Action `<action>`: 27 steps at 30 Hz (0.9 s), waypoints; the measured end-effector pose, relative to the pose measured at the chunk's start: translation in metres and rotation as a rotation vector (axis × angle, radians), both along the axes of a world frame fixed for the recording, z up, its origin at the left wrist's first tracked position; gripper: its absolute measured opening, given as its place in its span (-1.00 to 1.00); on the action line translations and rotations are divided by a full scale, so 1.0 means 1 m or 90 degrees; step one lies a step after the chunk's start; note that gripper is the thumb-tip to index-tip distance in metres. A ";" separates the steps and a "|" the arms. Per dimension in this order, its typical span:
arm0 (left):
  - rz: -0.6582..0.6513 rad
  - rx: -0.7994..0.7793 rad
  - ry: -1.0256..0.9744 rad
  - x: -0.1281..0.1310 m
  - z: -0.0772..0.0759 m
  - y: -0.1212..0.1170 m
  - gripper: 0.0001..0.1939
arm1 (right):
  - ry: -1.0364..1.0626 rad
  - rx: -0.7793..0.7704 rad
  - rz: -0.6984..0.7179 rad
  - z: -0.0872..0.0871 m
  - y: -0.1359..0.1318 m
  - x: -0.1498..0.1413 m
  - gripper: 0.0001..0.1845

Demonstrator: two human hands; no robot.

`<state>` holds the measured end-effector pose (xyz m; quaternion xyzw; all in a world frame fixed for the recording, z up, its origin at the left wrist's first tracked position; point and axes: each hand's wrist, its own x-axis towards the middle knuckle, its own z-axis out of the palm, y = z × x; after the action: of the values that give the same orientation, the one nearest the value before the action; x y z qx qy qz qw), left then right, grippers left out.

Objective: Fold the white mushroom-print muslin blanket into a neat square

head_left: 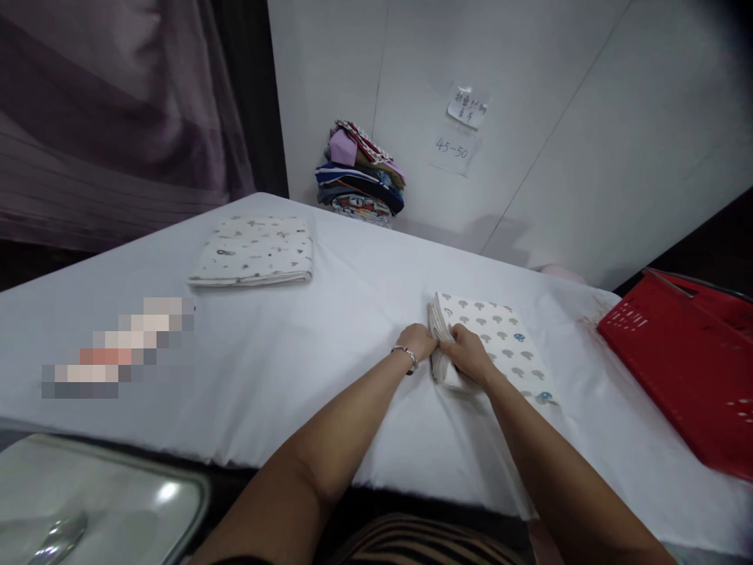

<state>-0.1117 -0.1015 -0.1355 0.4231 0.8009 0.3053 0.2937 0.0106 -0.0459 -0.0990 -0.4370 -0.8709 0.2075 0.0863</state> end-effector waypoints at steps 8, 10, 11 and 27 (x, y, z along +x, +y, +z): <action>0.023 0.018 -0.112 -0.004 -0.005 0.004 -0.86 | -0.013 -0.007 -0.005 0.004 -0.002 -0.001 -0.88; 0.032 0.025 -0.150 -0.003 -0.006 0.004 -0.85 | -0.013 -0.008 -0.003 0.005 -0.002 -0.001 -0.88; 0.035 0.025 -0.170 -0.003 -0.006 0.004 -0.85 | -0.014 -0.005 -0.002 0.005 -0.002 -0.002 -0.88; 0.037 -0.014 -0.377 -0.007 0.004 0.005 -0.72 | -0.069 0.008 0.014 0.001 -0.003 -0.006 -0.80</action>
<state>-0.1184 -0.0969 -0.1316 0.2892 0.6954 0.4154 0.5102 0.0047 -0.0492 -0.0979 -0.4374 -0.8803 0.1792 0.0396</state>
